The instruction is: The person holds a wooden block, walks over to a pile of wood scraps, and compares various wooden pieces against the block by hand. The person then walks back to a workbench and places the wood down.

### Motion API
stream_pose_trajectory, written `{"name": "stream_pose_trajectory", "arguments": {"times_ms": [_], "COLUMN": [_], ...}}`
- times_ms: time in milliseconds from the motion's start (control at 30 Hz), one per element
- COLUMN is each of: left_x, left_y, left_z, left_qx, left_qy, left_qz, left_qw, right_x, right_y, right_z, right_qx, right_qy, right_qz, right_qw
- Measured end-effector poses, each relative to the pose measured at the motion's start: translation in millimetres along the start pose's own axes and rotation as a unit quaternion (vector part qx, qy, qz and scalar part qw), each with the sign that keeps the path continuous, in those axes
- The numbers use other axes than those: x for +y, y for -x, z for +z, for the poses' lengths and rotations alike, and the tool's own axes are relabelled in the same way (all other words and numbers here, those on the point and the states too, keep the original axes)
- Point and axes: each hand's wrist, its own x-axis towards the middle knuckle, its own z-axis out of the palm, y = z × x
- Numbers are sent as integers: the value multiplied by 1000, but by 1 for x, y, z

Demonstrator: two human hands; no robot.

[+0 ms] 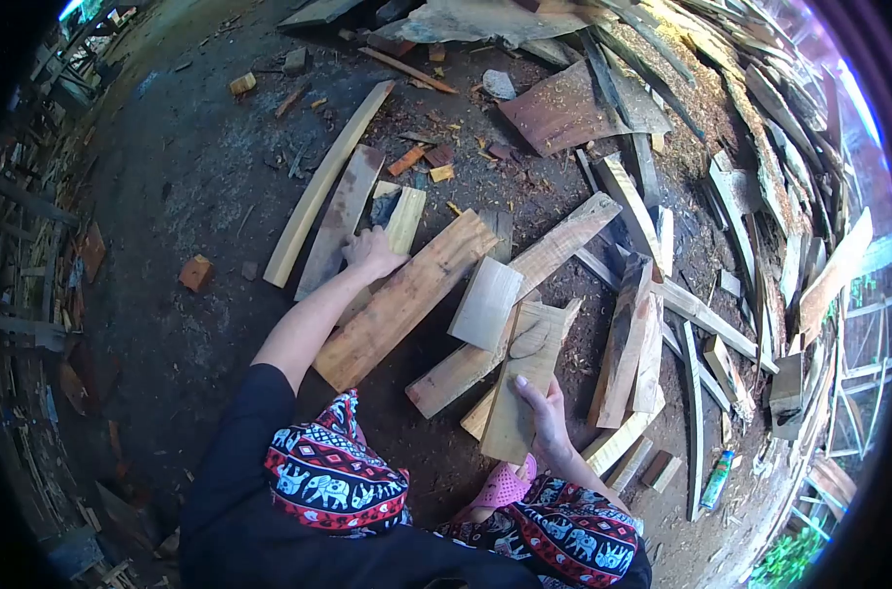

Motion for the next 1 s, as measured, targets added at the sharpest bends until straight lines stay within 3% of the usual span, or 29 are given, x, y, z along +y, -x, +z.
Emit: {"name": "stream_pose_trajectory", "arguments": {"times_ms": [133,267,300,367,400,467,500,533,600,667,700,767,833,1000], "left_x": [-4,-20,-20,-19,-18,-16,-15,-13,-5,17,31,59,85,132], "left_y": [0,17,26,41,44,44,38,39,46,53,56,62,69,85], "left_z": [-11,-45,-62,-99,-117,-148,-160,-164,-174,-176,-175,-170,-162,-135], "left_qx": [-12,145,143,231,233,185,88,89,-145,-158,-199,-287,-326,-433], "left_qy": [57,63,55,209,203,367,477,472,701,700,729,755,738,692], "left_qz": [19,90,94,196,201,252,274,280,209,224,203,180,176,113], "left_qw": [998,983,984,930,930,876,831,831,667,659,622,562,564,566], "right_x": [-6,-2,-1,0,-1,-4,-6,-9,-18,-28,-28,-34,-40,-33], "right_y": [6,7,6,1,-2,-5,-6,-6,-6,-3,-8,-6,-6,-4], "right_z": [-4,-21,-22,-24,-24,-21,-19,-17,-10,-6,-11,-11,-19,-47], "right_qx": [11,4,1,-6,-7,-22,-23,-32,-41,-80,-137,-149,-191,-135], "right_qy": [-16,-37,-46,-60,-68,-65,-71,-76,-89,-155,-172,-211,-213,-231], "right_qz": [-14,-12,-14,-18,-20,-21,-25,-17,-18,-9,-3,-11,-23,-83], "right_qw": [1000,999,999,998,997,997,997,996,995,985,975,966,958,960]}}
